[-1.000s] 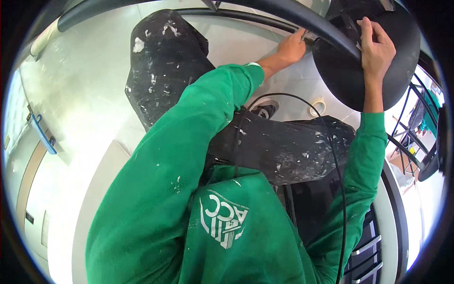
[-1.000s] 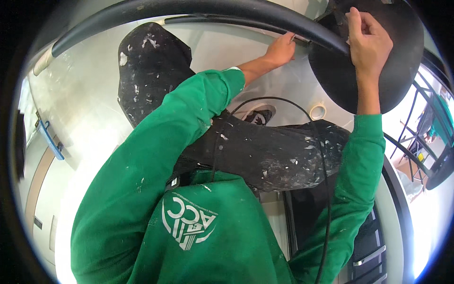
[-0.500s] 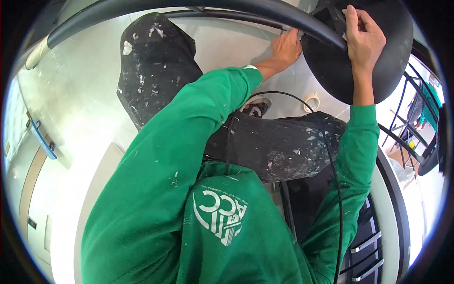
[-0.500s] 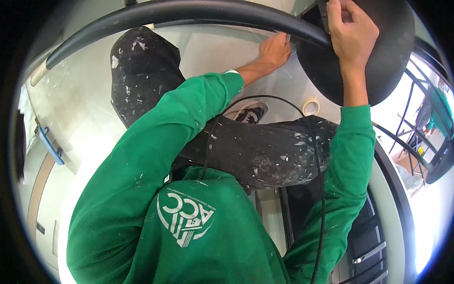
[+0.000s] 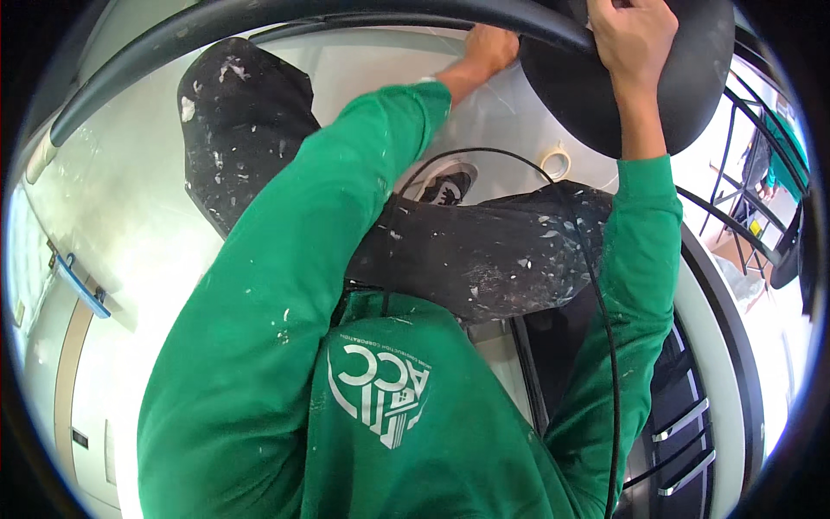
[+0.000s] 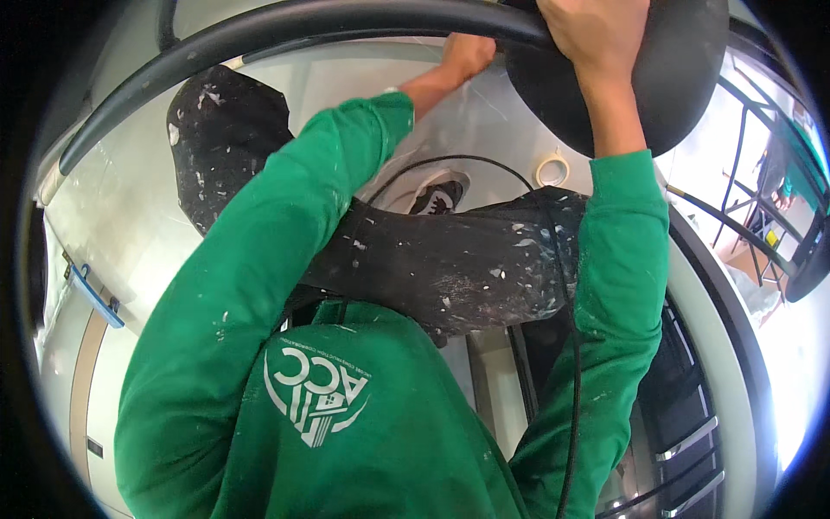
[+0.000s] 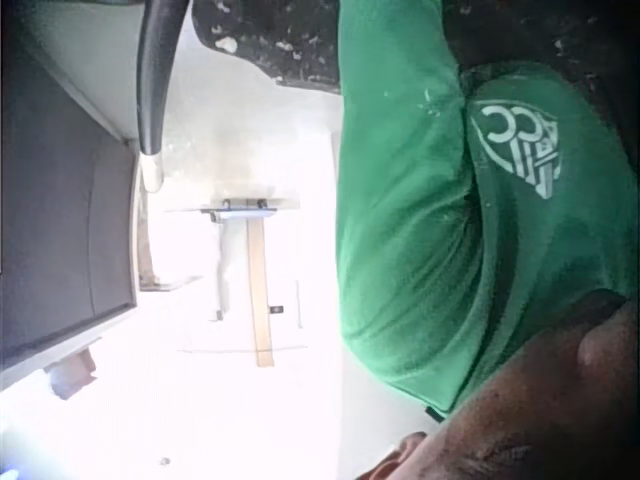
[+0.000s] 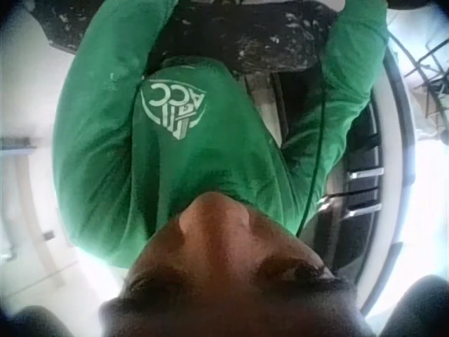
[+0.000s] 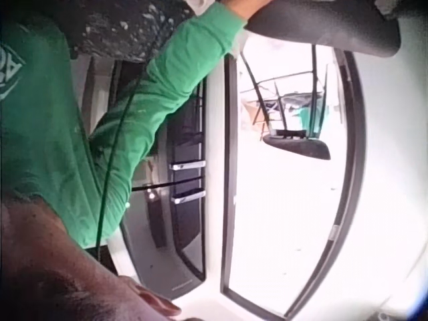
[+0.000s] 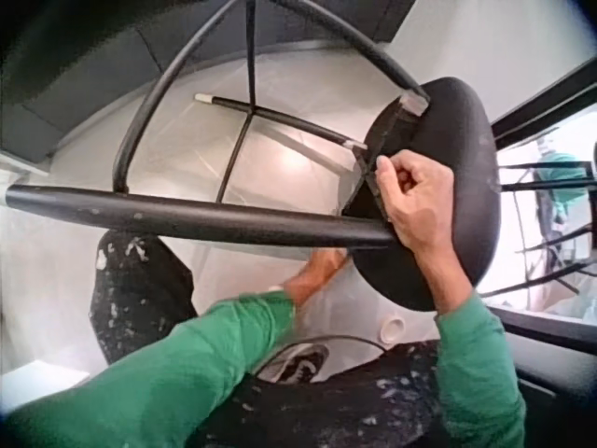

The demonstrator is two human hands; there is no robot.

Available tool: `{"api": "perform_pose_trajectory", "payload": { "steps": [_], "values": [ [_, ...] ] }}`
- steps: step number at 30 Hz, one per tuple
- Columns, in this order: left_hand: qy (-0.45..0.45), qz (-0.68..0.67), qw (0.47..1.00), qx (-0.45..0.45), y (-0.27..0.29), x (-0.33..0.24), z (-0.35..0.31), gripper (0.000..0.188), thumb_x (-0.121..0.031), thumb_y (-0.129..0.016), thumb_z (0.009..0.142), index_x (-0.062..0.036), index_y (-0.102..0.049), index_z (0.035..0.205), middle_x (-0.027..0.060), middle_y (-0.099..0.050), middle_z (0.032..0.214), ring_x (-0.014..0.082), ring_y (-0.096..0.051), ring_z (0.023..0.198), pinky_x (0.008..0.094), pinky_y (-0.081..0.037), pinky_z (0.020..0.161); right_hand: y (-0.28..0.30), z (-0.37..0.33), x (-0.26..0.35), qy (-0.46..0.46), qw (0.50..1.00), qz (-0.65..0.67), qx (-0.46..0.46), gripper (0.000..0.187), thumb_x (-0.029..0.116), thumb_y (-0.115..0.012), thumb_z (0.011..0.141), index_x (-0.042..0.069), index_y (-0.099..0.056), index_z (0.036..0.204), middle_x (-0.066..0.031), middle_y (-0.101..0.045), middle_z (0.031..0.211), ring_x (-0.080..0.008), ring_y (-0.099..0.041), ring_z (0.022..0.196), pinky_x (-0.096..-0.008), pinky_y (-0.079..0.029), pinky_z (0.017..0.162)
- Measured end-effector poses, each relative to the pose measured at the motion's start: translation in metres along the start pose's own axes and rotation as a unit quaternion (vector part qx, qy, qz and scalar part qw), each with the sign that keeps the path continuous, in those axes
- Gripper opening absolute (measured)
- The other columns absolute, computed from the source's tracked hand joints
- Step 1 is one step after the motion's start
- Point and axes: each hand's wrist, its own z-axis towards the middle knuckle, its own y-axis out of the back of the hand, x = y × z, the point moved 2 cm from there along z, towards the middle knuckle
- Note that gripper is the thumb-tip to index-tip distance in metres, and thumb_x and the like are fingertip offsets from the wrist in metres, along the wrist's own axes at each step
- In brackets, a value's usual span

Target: The person applies a white filler substance to the leg joints and underside of a black chair by hand and then uses a metal scraper to smooth the surface.

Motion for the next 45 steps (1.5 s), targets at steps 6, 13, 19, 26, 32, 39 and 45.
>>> {"api": "perform_pose_trajectory", "payload": {
  "steps": [6, 13, 19, 26, 32, 39, 45],
  "values": [
    [-0.073, -0.176, 0.969, -0.158, -0.004, -0.045, -0.039, 0.025, -0.02, -0.054, 0.088, -0.0022, -0.071, 0.087, 0.0281, -0.069, 0.086, 0.0494, -0.068, 0.086, 0.0579, -0.053, 0.074, 0.015, -0.002, -0.012, -0.021, 1.0, -0.011, -0.011, 0.028, 0.014, -0.072, 0.093, -0.004, -0.064, 0.072, -0.0054, -0.05, 0.053, -0.0086, -0.045, 0.049, -0.0305, -0.036, 0.047],
    [-0.068, -0.153, 0.985, -0.047, -0.008, -0.034, -0.04, 0.022, -0.01, -0.057, 0.087, -0.002, -0.065, 0.106, 0.0279, -0.071, 0.094, 0.0548, -0.064, 0.096, 0.0596, -0.052, 0.083, 0.016, -0.002, -0.019, -0.006, 0.999, -0.033, -0.026, 0.028, 0.016, -0.073, 0.091, -0.005, -0.064, 0.074, -0.0143, -0.053, 0.056, -0.0172, -0.051, 0.047, -0.0341, -0.04, 0.049],
    [-0.018, -0.074, 0.997, 0.021, -0.01, 0.0, -0.002, 0.018, -0.013, -0.059, 0.086, 0.0007, -0.07, 0.087, 0.0308, -0.07, 0.09, 0.0534, -0.066, 0.09, 0.0588, -0.052, 0.075, 0.003, -0.002, -0.007, 0.029, 0.999, -0.006, -0.031, 0.028, 0.016, -0.073, 0.09, -0.005, -0.065, 0.074, -0.0159, -0.054, 0.056, -0.0221, -0.053, 0.046, -0.0342, -0.041, 0.049],
    [-0.109, -0.182, 0.97, -0.115, 0.007, -0.046, -0.053, 0.054, -0.007, -0.052, 0.089, -0.0057, -0.048, 0.143, 0.0284, -0.068, 0.097, 0.0483, -0.068, 0.093, 0.0528, -0.055, 0.081, 0.01, 0.002, -0.008, -0.003, 1.0, -0.016, -0.022, 0.028, 0.016, -0.073, 0.09, -0.005, -0.065, 0.073, -0.0156, -0.056, 0.057, -0.0196, -0.054, 0.047, -0.0343, -0.041, 0.049],
    [0.025, -0.218, 0.976, 0.01, -0.005, -0.043, -0.045, 0.055, -0.011, -0.045, 0.094, -0.0072, -0.043, 0.148, 0.0193, -0.069, 0.072, 0.0359, -0.072, 0.066, 0.0466, -0.058, 0.074, 0.013, 0.001, -0.022, 0.0, 0.999, -0.026, -0.036, 0.029, 0.017, -0.074, 0.091, -0.003, -0.065, 0.072, -0.0132, -0.055, 0.055, -0.0171, -0.052, 0.046, -0.0335, -0.04, 0.049],
    [-0.064, -0.098, 0.993, -0.021, -0.03, -0.002, -0.015, 0.046, -0.016, -0.045, 0.097, -0.0055, -0.052, 0.14, 0.017, -0.069, 0.073, 0.0315, -0.072, 0.062, 0.0445, -0.058, 0.069, 0.007, 0.003, -0.016, -0.013, 0.999, -0.001, -0.032, 0.03, 0.016, -0.073, 0.092, -0.004, -0.064, 0.072, -0.0111, -0.052, 0.054, -0.0142, -0.049, 0.047, -0.033, -0.039, 0.049],
    [-0.057, -0.251, 0.966, -0.034, -0.018, 0.014, -0.008, 0.03, -0.012, -0.055, 0.09, -0.003, -0.062, 0.117, 0.0333, -0.068, 0.112, 0.0556, -0.064, 0.102, 0.0607, -0.05, 0.086, 0.001, 0.001, -0.007, -0.007, 0.999, -0.015, -0.03, 0.029, 0.016, -0.072, 0.092, -0.004, -0.064, 0.072, -0.0128, -0.053, 0.055, -0.0163, -0.051, 0.047, -0.0335, -0.04, 0.049]
  ]
}}
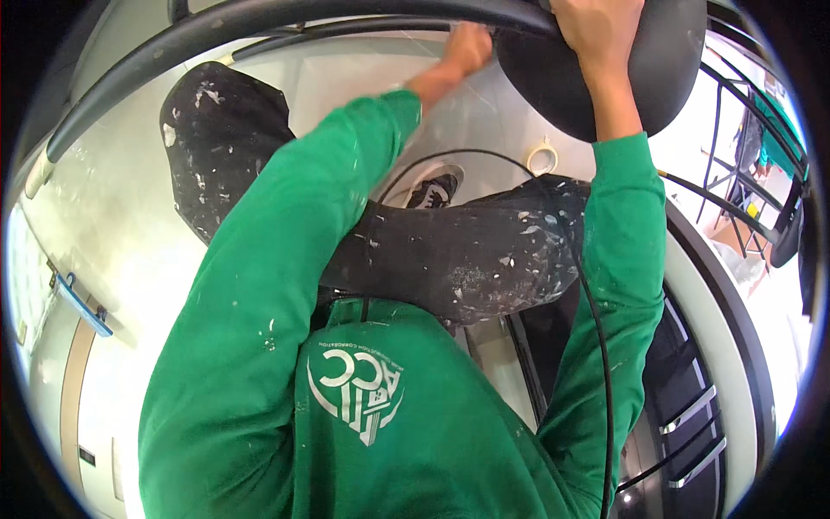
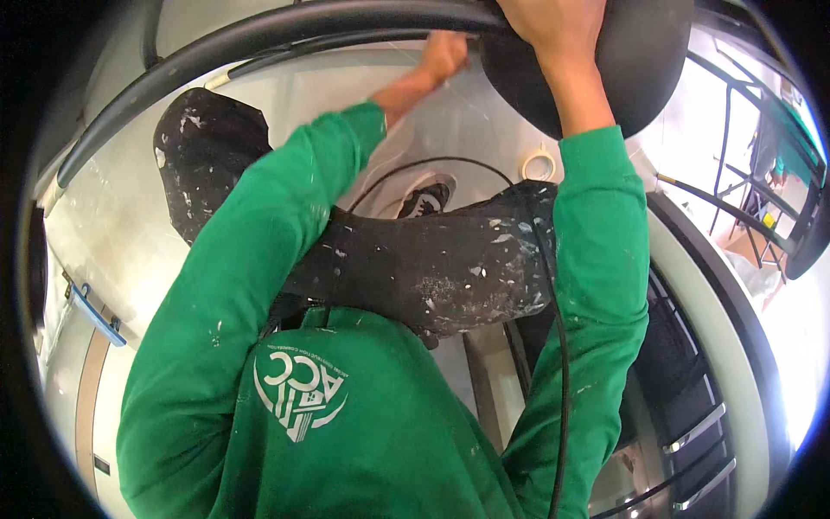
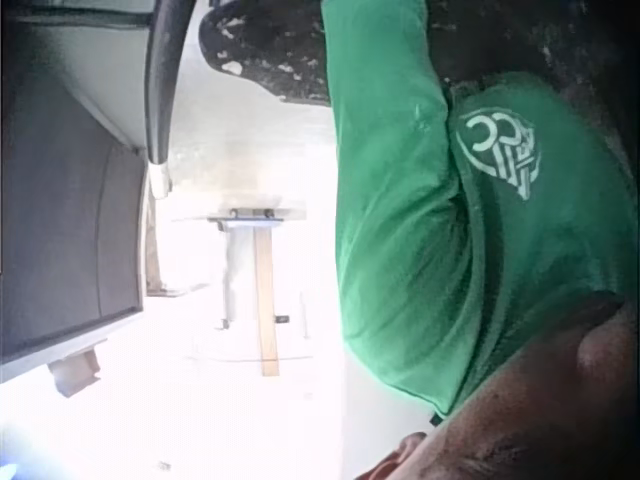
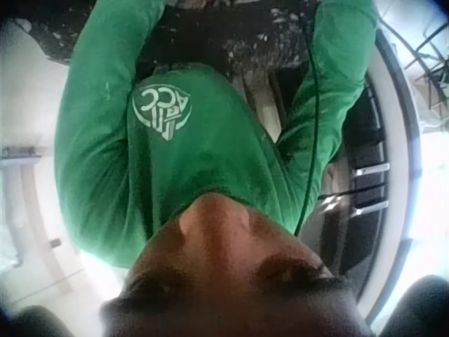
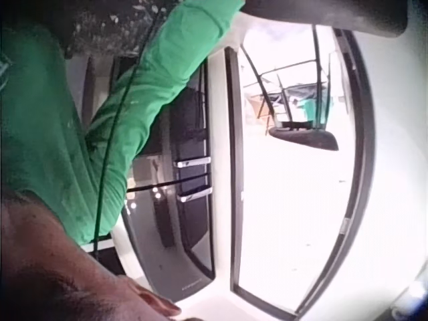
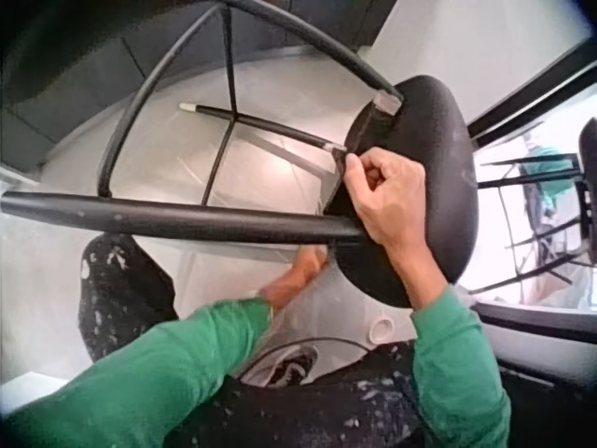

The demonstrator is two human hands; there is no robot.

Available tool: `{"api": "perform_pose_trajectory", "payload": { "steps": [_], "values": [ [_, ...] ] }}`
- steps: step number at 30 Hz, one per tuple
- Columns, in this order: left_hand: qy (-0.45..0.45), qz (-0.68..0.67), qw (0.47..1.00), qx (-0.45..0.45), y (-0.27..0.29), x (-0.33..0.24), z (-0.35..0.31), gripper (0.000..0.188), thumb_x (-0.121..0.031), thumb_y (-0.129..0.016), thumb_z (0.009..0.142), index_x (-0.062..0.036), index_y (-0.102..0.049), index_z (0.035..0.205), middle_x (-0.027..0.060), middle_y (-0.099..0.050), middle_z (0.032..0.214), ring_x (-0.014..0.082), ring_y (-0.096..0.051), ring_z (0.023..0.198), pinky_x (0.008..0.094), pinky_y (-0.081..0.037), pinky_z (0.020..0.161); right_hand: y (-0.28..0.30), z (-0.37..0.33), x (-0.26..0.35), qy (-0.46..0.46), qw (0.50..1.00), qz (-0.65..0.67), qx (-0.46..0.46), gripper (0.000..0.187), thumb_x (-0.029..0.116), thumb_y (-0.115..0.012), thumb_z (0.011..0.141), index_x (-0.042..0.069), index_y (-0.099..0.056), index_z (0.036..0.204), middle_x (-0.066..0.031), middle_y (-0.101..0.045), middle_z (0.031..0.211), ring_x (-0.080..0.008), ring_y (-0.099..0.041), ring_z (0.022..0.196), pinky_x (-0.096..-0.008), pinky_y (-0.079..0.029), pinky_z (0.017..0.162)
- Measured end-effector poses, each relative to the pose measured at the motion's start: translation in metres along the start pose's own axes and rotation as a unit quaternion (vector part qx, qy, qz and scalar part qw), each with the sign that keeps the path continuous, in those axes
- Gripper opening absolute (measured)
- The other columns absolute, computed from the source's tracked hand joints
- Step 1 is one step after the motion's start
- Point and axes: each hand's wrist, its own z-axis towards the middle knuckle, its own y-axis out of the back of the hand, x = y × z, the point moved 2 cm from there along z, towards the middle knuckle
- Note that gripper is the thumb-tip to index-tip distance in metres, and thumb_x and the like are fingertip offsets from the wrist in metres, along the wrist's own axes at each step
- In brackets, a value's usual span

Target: The person applies a white filler substance to the leg joints and underside of a black chair by hand and then uses a metal scraper to smooth the surface.

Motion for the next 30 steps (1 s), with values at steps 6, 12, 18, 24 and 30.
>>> {"api": "perform_pose_trajectory", "payload": {
  "steps": [6, 12, 18, 24, 30],
  "values": [
    [0.076, 0.0, 0.997, 0.013, -0.025, -0.02, -0.02, 0.043, -0.016, -0.059, 0.088, -0.0024, -0.065, 0.129, 0.0312, -0.068, 0.12, 0.0552, -0.063, 0.109, 0.058, -0.052, 0.091, 0.013, 0.001, -0.015, -0.002, 1.0, -0.012, -0.001, 0.028, 0.017, -0.073, 0.091, -0.004, -0.066, 0.073, -0.0152, -0.057, 0.056, -0.0209, -0.055, 0.046, -0.0349, -0.042, 0.049],
    [0.089, 0.184, 0.964, 0.17, -0.028, -0.008, 0.003, 0.049, -0.011, -0.043, 0.096, -0.003, -0.053, 0.143, 0.0242, -0.073, 0.088, 0.0325, -0.074, 0.07, 0.0435, -0.06, 0.073, 0.009, 0.001, -0.018, 0.016, 1.0, 0.003, -0.012, 0.029, 0.017, -0.074, 0.089, -0.004, -0.065, 0.072, -0.0168, -0.057, 0.057, -0.0233, -0.057, 0.047, -0.0357, -0.043, 0.05],
    [0.038, 0.205, 0.97, 0.123, -0.019, -0.006, 0.017, 0.049, -0.008, -0.052, 0.089, -0.0058, -0.054, 0.138, 0.0274, -0.069, 0.099, 0.0388, -0.071, 0.087, 0.0458, -0.057, 0.081, 0.01, 0.004, -0.013, 0.011, 1.0, -0.002, -0.006, 0.029, 0.017, -0.074, 0.089, -0.004, -0.065, 0.071, -0.0173, -0.058, 0.057, -0.024, -0.057, 0.046, -0.0355, -0.043, 0.05],
    [0.028, -0.001, 0.999, -0.043, -0.008, -0.027, -0.023, 0.034, -0.012, -0.056, 0.086, -0.005, -0.073, 0.115, 0.0305, -0.069, 0.115, 0.0493, -0.066, 0.108, 0.0569, -0.053, 0.087, 0.008, 0.003, -0.011, 0.033, 0.999, 0.0, -0.019, 0.028, 0.016, -0.075, 0.089, -0.003, -0.064, 0.071, -0.0164, -0.057, 0.056, -0.0236, -0.056, 0.045, -0.0355, -0.043, 0.049],
    [0.029, 0.12, 0.98, 0.157, 0.023, -0.06, -0.017, 0.051, -0.004, -0.043, 0.092, 0.0024, -0.053, 0.142, 0.0237, -0.075, 0.092, 0.0285, -0.074, 0.072, 0.0429, -0.058, 0.073, 0.008, 0.003, -0.015, 0.022, 1.0, -0.019, -0.004, 0.028, 0.016, -0.074, 0.088, -0.004, -0.064, 0.071, -0.018, -0.059, 0.059, -0.0284, -0.059, 0.048, -0.0373, -0.044, 0.05]
  ]
}}
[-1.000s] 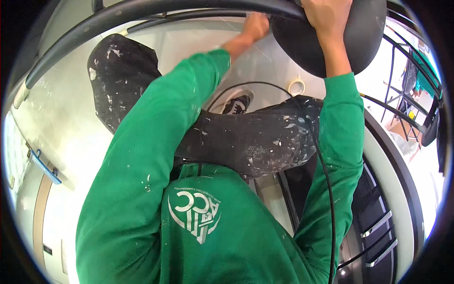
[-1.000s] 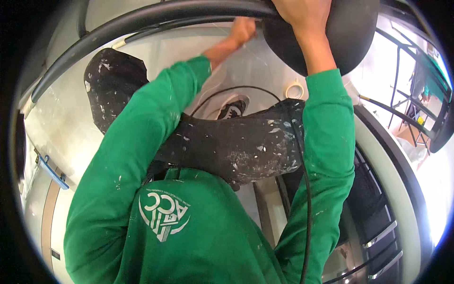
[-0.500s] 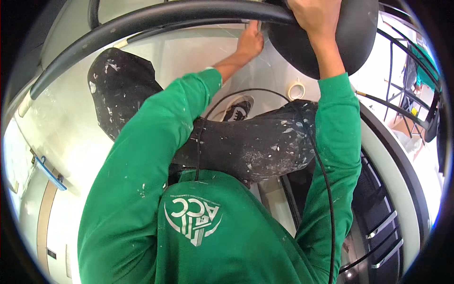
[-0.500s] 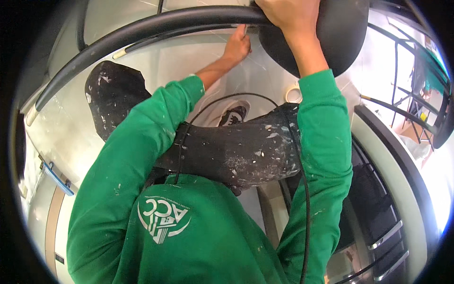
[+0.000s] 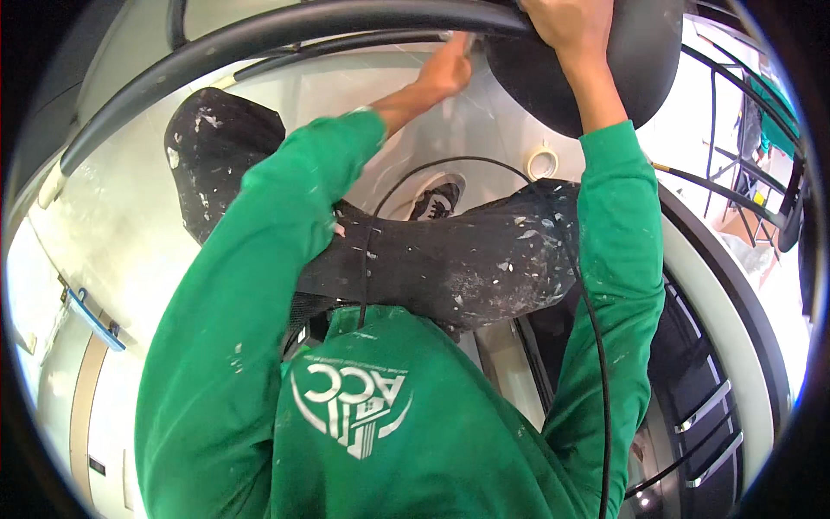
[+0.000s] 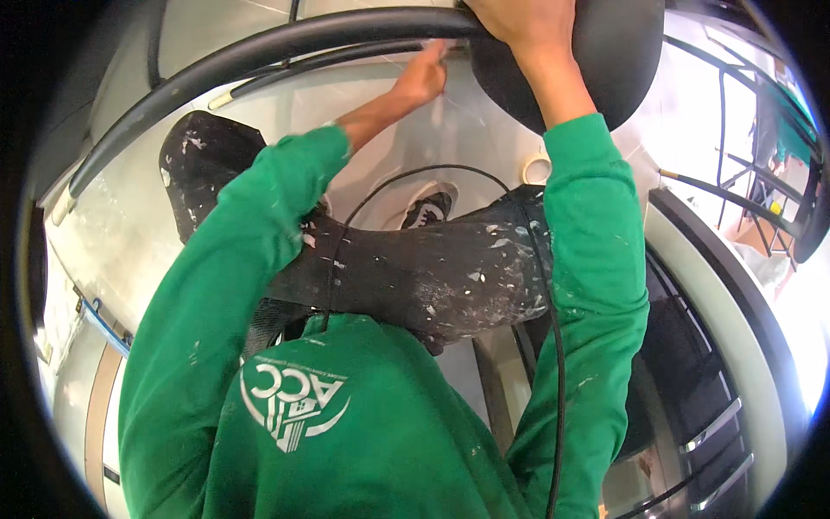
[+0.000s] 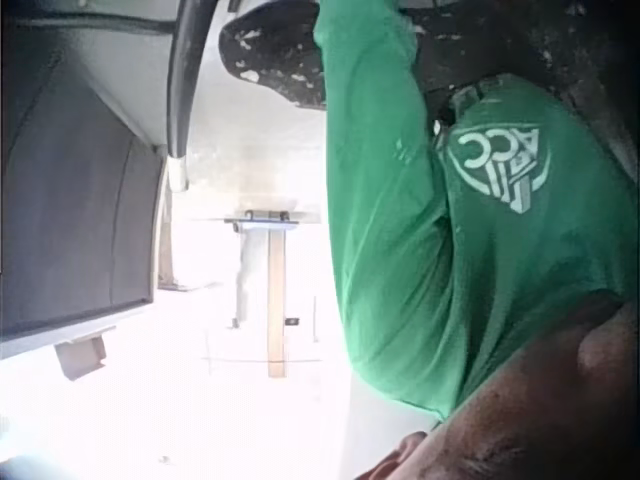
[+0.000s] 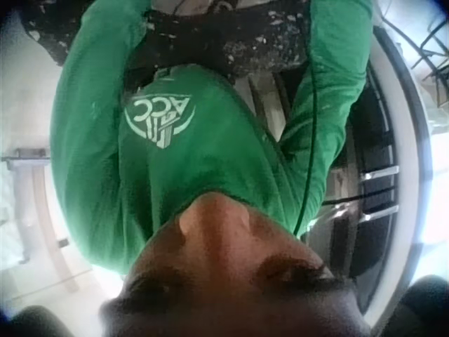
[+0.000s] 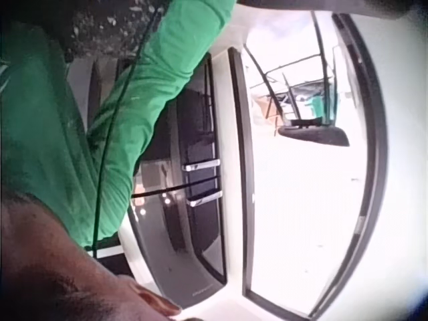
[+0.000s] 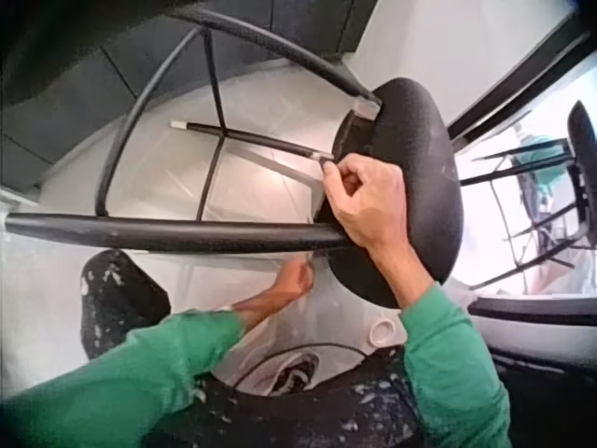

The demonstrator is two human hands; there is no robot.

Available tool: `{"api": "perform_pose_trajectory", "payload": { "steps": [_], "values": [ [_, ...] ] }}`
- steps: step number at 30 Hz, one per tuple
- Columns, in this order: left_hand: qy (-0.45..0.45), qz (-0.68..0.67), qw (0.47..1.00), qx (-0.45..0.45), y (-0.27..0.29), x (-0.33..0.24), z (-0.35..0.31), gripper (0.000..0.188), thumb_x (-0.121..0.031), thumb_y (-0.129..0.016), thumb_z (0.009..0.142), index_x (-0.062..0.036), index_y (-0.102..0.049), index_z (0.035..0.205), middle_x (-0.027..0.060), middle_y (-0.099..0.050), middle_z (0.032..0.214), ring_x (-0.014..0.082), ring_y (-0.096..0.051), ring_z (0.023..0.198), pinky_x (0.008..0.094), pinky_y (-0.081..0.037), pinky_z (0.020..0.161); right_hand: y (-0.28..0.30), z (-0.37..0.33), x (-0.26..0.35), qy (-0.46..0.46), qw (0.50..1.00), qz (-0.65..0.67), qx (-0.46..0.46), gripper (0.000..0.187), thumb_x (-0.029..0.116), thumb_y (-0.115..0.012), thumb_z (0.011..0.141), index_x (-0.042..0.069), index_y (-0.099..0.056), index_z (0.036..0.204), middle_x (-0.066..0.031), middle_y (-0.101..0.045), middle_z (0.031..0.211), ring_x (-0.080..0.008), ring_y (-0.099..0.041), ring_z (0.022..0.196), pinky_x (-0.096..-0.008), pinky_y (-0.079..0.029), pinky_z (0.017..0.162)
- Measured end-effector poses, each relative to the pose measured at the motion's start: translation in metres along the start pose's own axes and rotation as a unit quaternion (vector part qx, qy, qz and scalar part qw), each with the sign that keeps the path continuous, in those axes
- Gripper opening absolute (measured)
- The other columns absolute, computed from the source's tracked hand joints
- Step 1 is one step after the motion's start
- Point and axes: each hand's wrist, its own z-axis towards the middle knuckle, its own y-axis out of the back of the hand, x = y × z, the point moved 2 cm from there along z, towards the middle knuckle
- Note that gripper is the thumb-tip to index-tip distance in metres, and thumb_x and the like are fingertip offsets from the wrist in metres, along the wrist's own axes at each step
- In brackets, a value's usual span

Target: The person applies a white filler substance to the leg joints and underside of a black chair by hand and then uses a metal scraper to smooth the surface.

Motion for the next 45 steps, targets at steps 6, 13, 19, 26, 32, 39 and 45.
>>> {"api": "perform_pose_trajectory", "payload": {
  "steps": [6, 13, 19, 26, 32, 39, 45],
  "values": [
    [0.125, 0.102, 0.935, 0.315, 0.071, -0.046, -0.07, 0.07, -0.001, -0.043, 0.086, 0.0023, -0.04, 0.156, 0.0265, -0.067, 0.121, 0.0289, -0.076, 0.086, 0.0394, -0.057, 0.071, 0.009, -0.001, -0.004, 0.006, 1.0, -0.006, -0.006, 0.028, 0.018, -0.074, 0.088, -0.003, -0.066, 0.071, -0.0189, -0.061, 0.061, -0.0319, -0.063, 0.053, -0.0398, -0.046, 0.052],
    [0.294, 0.027, 0.876, 0.381, 0.121, -0.028, -0.092, 0.067, -0.004, -0.046, 0.086, 0.0, -0.044, 0.153, 0.0253, -0.059, 0.135, 0.0294, -0.073, 0.109, 0.0428, -0.057, 0.083, 0.003, 0.004, -0.003, -0.036, 0.999, 0.0, 0.004, 0.024, 0.018, -0.074, 0.09, -0.002, -0.069, 0.077, -0.0171, -0.062, 0.062, -0.0237, -0.061, 0.051, -0.0371, -0.046, 0.052],
    [0.098, 0.092, 0.919, 0.371, 0.102, -0.022, -0.083, 0.049, -0.009, -0.053, 0.087, 0.0019, -0.059, 0.134, 0.0248, -0.063, 0.131, 0.0389, -0.066, 0.113, 0.0456, -0.052, 0.092, 0.013, -0.035, 0.008, 0.156, 0.982, -0.03, -0.099, 0.01, 0.005, -0.077, 0.082, 0.007, -0.069, 0.088, -0.0049, -0.069, 0.078, -0.0246, -0.064, 0.076, -0.0338, -0.051, 0.072],
    [0.047, -0.034, 0.921, 0.386, 0.111, -0.067, -0.079, 0.036, -0.007, -0.05, 0.089, 0.0036, -0.062, 0.12, 0.0214, -0.067, 0.117, 0.0313, -0.067, 0.104, 0.0433, -0.052, 0.088, 0.024, -0.139, 0.059, 0.062, 0.976, -0.015, 0.208, 0.033, 0.017, -0.082, 0.078, 0.003, -0.072, 0.106, -0.0149, -0.068, 0.104, -0.0326, -0.065, 0.098, -0.0409, -0.054, 0.088],
    [0.115, -0.176, 0.884, 0.418, 0.142, -0.097, -0.082, 0.039, -0.014, -0.051, 0.098, 0.0003, -0.057, 0.134, 0.0152, -0.069, 0.121, 0.0241, -0.07, 0.105, 0.0419, -0.056, 0.09, -0.003, -0.149, 0.044, -0.21, 0.845, 0.281, 0.404, 0.051, 0.007, -0.064, 0.096, 0.001, -0.054, 0.147, -0.0207, -0.064, 0.137, -0.0301, -0.06, 0.13, -0.0403, -0.044, 0.112],
    [-0.174, -0.054, 0.974, 0.137, 0.273, -0.244, -0.083, 0.031, -0.022, -0.056, 0.106, -0.0014, -0.065, 0.128, 0.0142, -0.075, 0.111, 0.0215, -0.072, 0.101, 0.0348, -0.055, 0.087, -0.05, -0.181, -0.06, -0.314, 0.875, 0.038, 0.366, 0.05, 0.004, -0.055, 0.097, 0.002, -0.051, 0.147, -0.0328, -0.062, 0.126, -0.042, -0.063, 0.122, -0.0457, -0.052, 0.101],
    [-0.273, 0.204, 0.933, -0.113, 0.329, -0.297, -0.021, 0.046, -0.025, -0.062, 0.101, 0.0048, -0.056, 0.135, 0.0237, -0.062, 0.131, 0.0326, -0.06, 0.122, 0.0421, -0.047, 0.102, -0.119, -0.172, -0.026, -0.179, 0.929, -0.186, 0.267, 0.044, 0.008, -0.056, 0.094, 0.001, -0.054, 0.138, -0.0235, -0.063, 0.111, -0.0493, -0.059, 0.115, -0.0526, -0.055, 0.096]
  ]
}}
